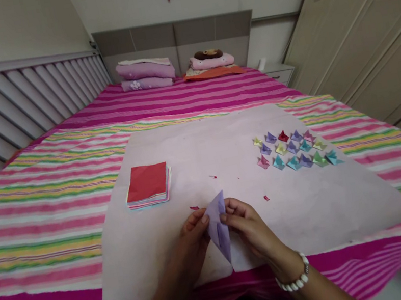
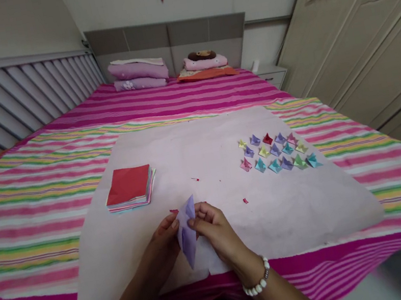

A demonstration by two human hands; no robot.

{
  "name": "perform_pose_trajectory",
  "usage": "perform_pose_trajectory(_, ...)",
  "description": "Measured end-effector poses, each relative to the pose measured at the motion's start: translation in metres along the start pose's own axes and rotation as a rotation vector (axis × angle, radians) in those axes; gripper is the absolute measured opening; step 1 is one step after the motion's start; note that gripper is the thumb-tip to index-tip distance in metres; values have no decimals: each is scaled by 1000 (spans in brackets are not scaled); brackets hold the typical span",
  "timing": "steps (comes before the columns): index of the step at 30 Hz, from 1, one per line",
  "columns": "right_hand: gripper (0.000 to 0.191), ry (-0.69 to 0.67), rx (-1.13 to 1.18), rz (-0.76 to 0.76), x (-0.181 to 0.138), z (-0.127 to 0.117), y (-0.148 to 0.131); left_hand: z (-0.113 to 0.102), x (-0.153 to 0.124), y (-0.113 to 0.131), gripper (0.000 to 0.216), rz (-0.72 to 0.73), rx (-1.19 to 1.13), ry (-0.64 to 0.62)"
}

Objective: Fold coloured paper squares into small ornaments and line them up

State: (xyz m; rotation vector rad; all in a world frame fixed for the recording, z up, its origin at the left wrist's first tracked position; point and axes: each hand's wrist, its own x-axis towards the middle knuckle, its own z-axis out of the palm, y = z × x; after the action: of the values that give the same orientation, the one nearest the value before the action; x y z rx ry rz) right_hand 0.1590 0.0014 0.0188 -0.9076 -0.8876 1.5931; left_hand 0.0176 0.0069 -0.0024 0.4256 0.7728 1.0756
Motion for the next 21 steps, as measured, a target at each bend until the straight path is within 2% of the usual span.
perform_pose_trajectory(3,20,-26,-31,-54,2,1,5,0,-1,0,36,22,101,80)
perform_pose_trajectory(6,20,-3,-102,-59,5,-1,12,-2,0,-1,38,63,299,143)
perform_pose_trajectory(10,11,95,-308,-131,8,-5,22,-4,0,-1,37,175,567,130)
perform_pose_trajectory(14,4,122,-486,-215,8,-6,27,-3,-2,0,42,221,703,137)
perform_pose_trajectory(18,16,120,-636,-262,7,-4,27,-3,-4,-2,55,269,799,138)
perform_pose_trajectory(21,18,131,-684,-245,9,-4,29,-4,-5,-1,51,282,932,118)
